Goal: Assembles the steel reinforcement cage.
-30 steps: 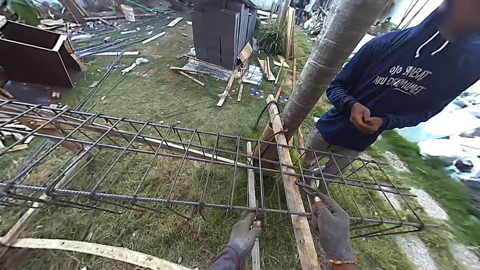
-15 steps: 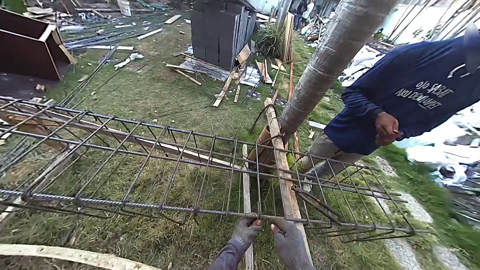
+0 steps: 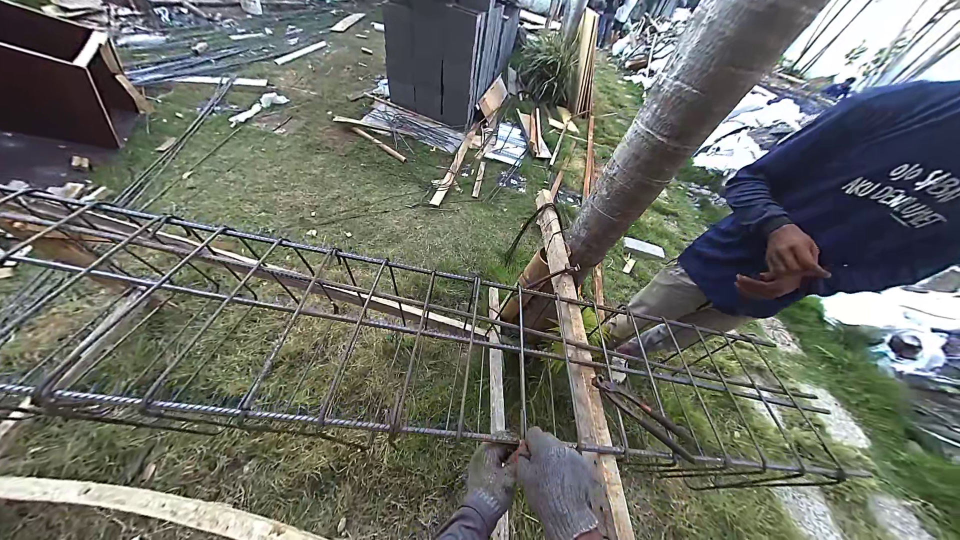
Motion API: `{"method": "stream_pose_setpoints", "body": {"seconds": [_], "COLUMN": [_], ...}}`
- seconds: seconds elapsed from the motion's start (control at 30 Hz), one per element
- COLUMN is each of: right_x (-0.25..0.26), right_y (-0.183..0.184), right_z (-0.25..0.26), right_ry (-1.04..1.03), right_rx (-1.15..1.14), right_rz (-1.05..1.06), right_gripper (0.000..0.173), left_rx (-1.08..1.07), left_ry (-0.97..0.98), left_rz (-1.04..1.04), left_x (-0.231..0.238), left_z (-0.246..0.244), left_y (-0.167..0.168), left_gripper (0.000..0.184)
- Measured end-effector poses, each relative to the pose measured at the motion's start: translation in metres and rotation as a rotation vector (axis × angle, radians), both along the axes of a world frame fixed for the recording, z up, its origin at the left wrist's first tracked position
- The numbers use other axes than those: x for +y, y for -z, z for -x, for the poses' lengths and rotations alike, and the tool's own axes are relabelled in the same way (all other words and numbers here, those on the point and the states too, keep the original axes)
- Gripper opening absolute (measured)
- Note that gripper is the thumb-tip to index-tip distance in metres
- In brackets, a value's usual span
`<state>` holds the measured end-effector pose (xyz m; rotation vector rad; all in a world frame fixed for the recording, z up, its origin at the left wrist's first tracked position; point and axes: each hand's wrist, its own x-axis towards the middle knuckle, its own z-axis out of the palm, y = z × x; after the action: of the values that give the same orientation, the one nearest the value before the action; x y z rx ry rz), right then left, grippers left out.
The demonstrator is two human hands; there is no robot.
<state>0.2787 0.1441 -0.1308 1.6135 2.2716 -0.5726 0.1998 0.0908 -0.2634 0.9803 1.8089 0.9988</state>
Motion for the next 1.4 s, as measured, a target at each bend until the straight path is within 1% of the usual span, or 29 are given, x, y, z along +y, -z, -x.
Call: {"method": "stream_pose_setpoints", "body": {"seconds": [0.1,0.17,0.23,0.27,0.37,0.43,0.57,0.63,0.7,0.77,0.87,0.97,1.07,1.17,1.3,1.4], "right_x": [0.000,0.003,0.004,0.006,0.013,0.016,0.026,0.035,0.041,0.039,0.027,0.019,0.017,0.010,0.000,-0.002], "right_y": [-0.012,-0.027,-0.040,-0.044,-0.048,-0.047,-0.047,-0.039,-0.027,-0.012,0.015,0.024,0.024,0.038,0.060,0.065], "right_z": [0.018,0.032,0.044,0.051,0.068,0.073,0.063,0.043,0.015,-0.012,-0.039,-0.041,-0.042,-0.048,-0.051,-0.053], "right_ry": [-0.018,-0.082,-0.179,-0.228,-0.322,-0.372,-0.436,-0.448,-0.449,-0.426,-0.321,-0.229,-0.187,-0.142,0.045,0.191], "right_rx": [-0.111,-0.178,-0.257,-0.294,-0.364,-0.381,-0.374,-0.309,-0.201,-0.072,0.107,0.175,0.191,0.273,0.452,0.526], "right_rz": [0.032,0.047,0.105,0.132,0.191,0.201,0.231,0.254,0.257,0.240,0.143,0.080,0.118,0.141,0.150,0.156], "right_gripper": [0.032,0.030,0.027,0.028,0.028,0.027,0.025,0.024,0.027,0.029,0.035,0.037,0.036,0.032,0.028,0.027], "left_rx": [-0.020,-0.077,-0.113,-0.117,-0.223,-0.272,-0.439,-0.491,-0.593,-0.655,-0.670,-0.635,-0.619,-0.619,-0.623,-0.590], "left_ry": [-0.164,-0.274,-0.337,-0.367,-0.380,-0.334,-0.349,-0.372,-0.382,-0.369,-0.345,-0.322,-0.282,-0.236,-0.195,-0.142], "left_rz": [0.054,0.089,0.125,0.118,0.098,0.124,-0.020,-0.115,-0.215,-0.263,-0.213,-0.184,-0.161,-0.138,-0.132,-0.116], "left_x": [0.003,0.007,0.004,0.007,0.011,0.006,-0.003,-0.003,-0.002,-0.002,-0.002,-0.004,-0.004,-0.003,-0.001,0.002], "left_z": [-0.012,-0.016,-0.026,-0.032,-0.036,-0.030,-0.021,-0.022,-0.024,-0.024,-0.020,-0.018,-0.014,-0.008,-0.004,0.003], "left_y": [-0.013,-0.015,-0.006,0.008,0.025,0.014,-0.019,-0.017,0.001,0.010,0.009,0.009,0.007,0.008,0.008,0.010], "left_gripper": [0.039,0.041,0.048,0.051,0.050,0.047,0.035,0.033,0.039,0.047,0.046,0.043,0.040,0.042,0.040,0.042]}}
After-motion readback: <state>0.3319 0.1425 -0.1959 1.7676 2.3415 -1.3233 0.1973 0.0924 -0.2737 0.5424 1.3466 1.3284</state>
